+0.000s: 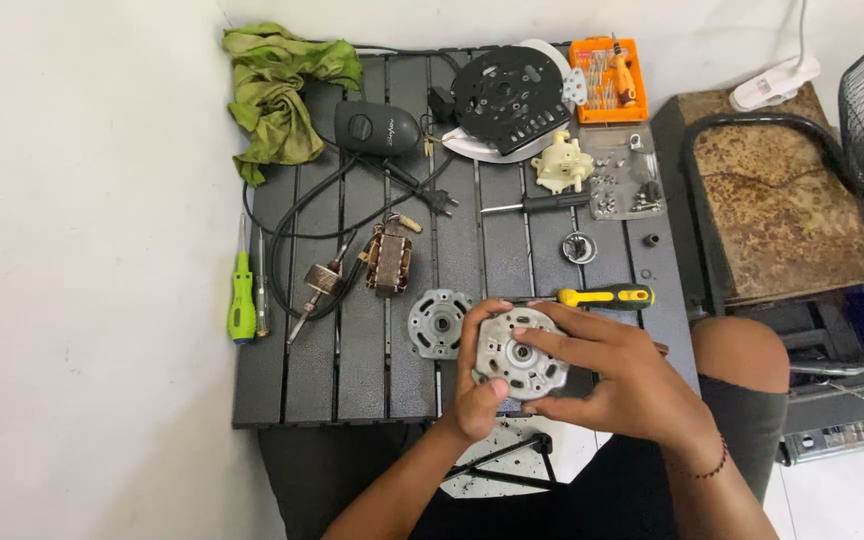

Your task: Disassembling a small electric motor using pliers and a screwdriver on a workbench

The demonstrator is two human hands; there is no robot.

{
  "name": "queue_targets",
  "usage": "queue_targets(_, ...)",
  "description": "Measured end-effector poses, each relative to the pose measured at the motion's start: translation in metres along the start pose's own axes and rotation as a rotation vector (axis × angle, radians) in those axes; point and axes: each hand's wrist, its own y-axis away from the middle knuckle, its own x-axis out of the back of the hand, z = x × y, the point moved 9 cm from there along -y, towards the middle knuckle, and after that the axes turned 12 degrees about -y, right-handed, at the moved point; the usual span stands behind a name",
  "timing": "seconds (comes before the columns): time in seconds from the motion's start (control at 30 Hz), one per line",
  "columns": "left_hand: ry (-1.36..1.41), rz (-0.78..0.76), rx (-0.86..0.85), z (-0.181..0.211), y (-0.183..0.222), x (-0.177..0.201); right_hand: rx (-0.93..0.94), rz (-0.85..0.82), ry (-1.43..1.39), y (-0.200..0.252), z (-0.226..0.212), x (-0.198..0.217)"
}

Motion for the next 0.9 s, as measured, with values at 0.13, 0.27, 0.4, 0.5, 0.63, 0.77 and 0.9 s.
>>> queue_targets(0.13,-0.127,-0.003,0.007,0.008,-0.002,0.003,0.007,0.012,-0.019,0.003,0.001,0.002)
queue_targets(0.27,-0.417,0.002,-0.043,0.03,-0.003,0.002,-0.027,0.039,-0.075,0.011,0.006,0.001)
queue_targets(0.4,-0.759,0.048,-0.144,0.079,-0.025,-0.012,0.021,0.08,-0.132,-0.007,-0.012,0.014)
queue_targets(0.5,-1.011,-0.002,-0.294,0.086,-0.018,-0.023,0.004,0.074,-0.155,-0.003,-0.007,0.011)
queue_targets(0.63,-0.919,-0.151,-0.276,0.076,-0.02,-0.018,0.011,0.028,-0.143,-0.006,-0.016,0.008)
queue_targets(0.77,-0.852,-0.157,-0.263,0.079,-0.022,-0.017,-0.247,-0.005,-0.173,-0.001,0.003,0.005)
queue_targets(0.9,-0.862,-0.098,-0.285,0.076,-0.024,-0.011,-0.344,-0.062,-0.196,-0.002,0.001,0.0)
